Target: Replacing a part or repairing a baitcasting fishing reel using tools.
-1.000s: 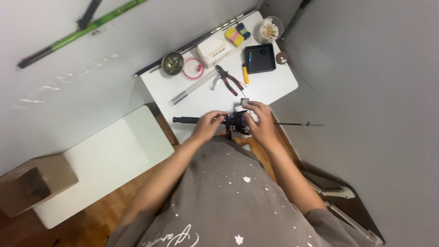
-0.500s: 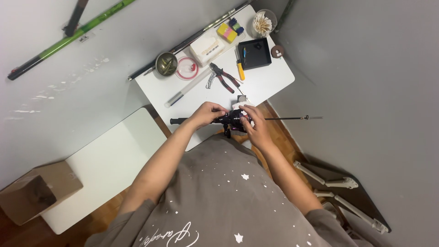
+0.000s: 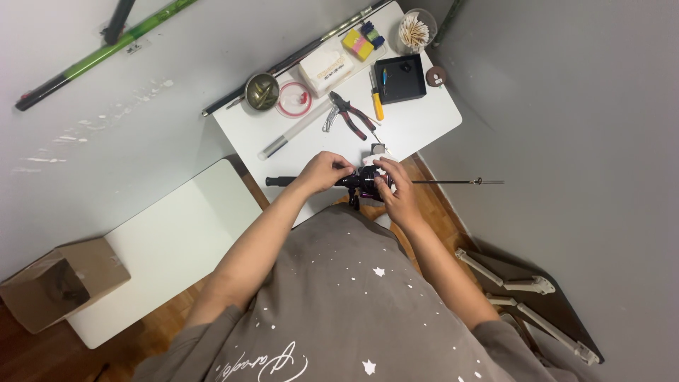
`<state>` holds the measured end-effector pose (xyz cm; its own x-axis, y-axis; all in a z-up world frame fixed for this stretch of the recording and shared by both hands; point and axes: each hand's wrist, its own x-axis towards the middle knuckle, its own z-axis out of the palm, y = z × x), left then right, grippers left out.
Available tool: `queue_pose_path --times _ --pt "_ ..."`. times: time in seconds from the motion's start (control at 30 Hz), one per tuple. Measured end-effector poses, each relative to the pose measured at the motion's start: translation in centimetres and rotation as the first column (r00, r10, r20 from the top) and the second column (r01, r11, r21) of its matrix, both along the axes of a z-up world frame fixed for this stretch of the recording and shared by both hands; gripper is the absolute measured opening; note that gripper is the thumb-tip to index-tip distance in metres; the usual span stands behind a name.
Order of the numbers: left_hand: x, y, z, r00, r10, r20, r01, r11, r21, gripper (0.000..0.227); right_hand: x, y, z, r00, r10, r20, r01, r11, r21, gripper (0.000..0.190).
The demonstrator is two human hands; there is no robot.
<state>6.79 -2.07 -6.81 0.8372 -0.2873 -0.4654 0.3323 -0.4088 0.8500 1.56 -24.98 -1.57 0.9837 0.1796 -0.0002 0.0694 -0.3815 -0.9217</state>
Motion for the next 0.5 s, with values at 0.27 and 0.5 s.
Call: queue_pose_path --times 0.27,0.5 --pt "0.0 -0.2 1.4 0.997 -0.016 0.076 0.009 0.996 0.092 0.019 0.0 0.0 0.4 0.999 0.004 -0.042 -0.004 1.0 0.004 0.037" --pt "-0.3 -0.5 1.3 0.999 0.01 0.05 -0.014 0.996 0.087 0.019 -2.1 -1.0 -1.3 0.979 -0.01 0.204 0.023 0.998 -0.057 0.065"
